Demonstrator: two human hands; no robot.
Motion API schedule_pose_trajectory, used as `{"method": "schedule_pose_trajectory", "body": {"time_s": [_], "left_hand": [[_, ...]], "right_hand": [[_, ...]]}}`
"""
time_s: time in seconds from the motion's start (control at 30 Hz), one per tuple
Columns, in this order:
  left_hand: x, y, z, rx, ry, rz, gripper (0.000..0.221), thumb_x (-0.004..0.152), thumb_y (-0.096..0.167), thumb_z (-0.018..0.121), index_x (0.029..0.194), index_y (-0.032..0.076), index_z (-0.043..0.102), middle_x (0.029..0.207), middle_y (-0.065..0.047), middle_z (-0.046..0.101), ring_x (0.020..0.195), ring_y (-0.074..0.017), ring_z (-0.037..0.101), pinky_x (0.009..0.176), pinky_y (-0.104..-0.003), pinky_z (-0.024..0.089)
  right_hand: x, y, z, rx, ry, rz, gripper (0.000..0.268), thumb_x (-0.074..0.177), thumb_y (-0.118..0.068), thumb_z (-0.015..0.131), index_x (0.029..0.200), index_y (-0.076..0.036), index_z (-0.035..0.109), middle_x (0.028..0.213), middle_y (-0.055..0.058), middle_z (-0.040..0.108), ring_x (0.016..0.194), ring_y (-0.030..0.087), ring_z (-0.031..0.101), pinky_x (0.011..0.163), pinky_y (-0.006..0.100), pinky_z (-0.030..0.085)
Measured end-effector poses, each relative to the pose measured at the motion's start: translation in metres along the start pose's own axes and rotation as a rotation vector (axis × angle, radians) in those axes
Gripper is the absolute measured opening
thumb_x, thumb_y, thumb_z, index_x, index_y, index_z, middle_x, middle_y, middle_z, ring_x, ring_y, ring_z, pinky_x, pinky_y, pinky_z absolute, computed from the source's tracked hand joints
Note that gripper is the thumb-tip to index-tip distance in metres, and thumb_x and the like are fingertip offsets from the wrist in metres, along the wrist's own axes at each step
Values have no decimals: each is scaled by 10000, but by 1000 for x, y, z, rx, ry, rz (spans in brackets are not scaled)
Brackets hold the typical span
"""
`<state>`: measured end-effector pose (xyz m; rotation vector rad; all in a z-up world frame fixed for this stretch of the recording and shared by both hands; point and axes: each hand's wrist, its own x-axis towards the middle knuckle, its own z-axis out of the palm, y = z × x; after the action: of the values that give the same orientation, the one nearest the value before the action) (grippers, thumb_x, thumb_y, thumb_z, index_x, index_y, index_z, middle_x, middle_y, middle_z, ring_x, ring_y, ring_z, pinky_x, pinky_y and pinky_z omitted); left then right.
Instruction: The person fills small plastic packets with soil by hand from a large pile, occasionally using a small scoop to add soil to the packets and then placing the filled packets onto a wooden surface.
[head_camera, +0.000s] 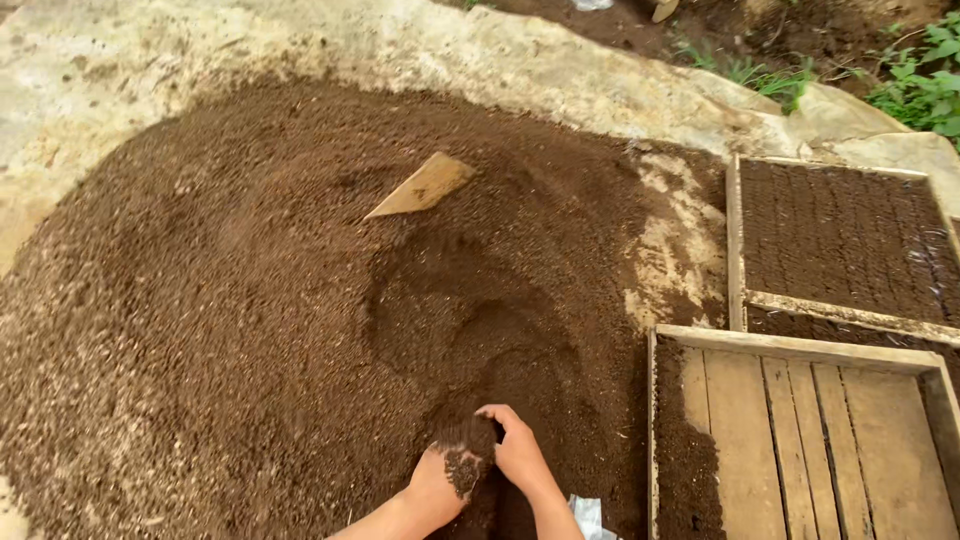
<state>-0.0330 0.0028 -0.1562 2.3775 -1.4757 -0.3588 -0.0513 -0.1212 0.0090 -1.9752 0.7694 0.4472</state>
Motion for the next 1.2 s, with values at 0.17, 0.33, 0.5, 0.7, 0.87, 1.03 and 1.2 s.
{"method": "schedule_pose_trajectory", "body": {"time_s": [0.17,0.33,0.5,0.7,0.87,1.03,1.2], "left_hand": [[-16,23,-102,-70,62,78,122,730,31,552,844,45,592,1108,-191,513,692,-338,595,534,-446,492],[-10,19,-86,-87,214,94,102,729,69,561,831,61,564,946,-169,559,705,-300,584,612,-402,468],[-11,29,-118,1,264,79,99,736,59,560,812,91,615,918,-118,568,686,-254,580,587,-360,474],[-19,24,-138,-167,302,21,130,750,-26,496,831,-5,595,1206,-207,510,605,-324,600,555,-416,499],[-26,22,-129,37,361,27,265,825,42,529,1071,6,619,1255,-186,521,707,-248,633,622,-346,523],[-21,25,-140,-243,303,11,269,895,79,496,1101,-79,564,1189,-244,559,930,-365,625,766,-412,528],[-17,35,-142,-275,400,53,293,900,79,512,1121,-107,557,1194,-226,565,956,-376,617,778,-429,530]], "right_hand": [[5,27,17,155,162,-256,298,789,-23,602,1047,-163,654,1199,16,625,1103,159,588,964,288,410],[10,12,5,101,245,-384,328,710,31,644,989,-139,677,1077,24,673,1021,163,617,929,284,442],[4,-48,-46,-157,12,-481,462,658,85,600,1049,-151,672,1153,8,653,1094,152,596,992,289,385],[76,-44,-36,377,45,-479,350,822,-71,536,1166,-95,597,1258,68,596,1200,198,538,1086,350,352],[84,5,-22,385,-198,-74,299,870,-320,511,1102,-193,650,1390,4,469,1348,242,348,1050,456,288],[61,90,0,636,-60,-83,345,839,-361,527,1105,-173,641,1219,17,586,1164,204,508,978,417,357],[25,86,16,794,219,441,556,782,-482,486,1312,-324,538,1485,-26,368,1371,257,307,1031,574,262]]}}
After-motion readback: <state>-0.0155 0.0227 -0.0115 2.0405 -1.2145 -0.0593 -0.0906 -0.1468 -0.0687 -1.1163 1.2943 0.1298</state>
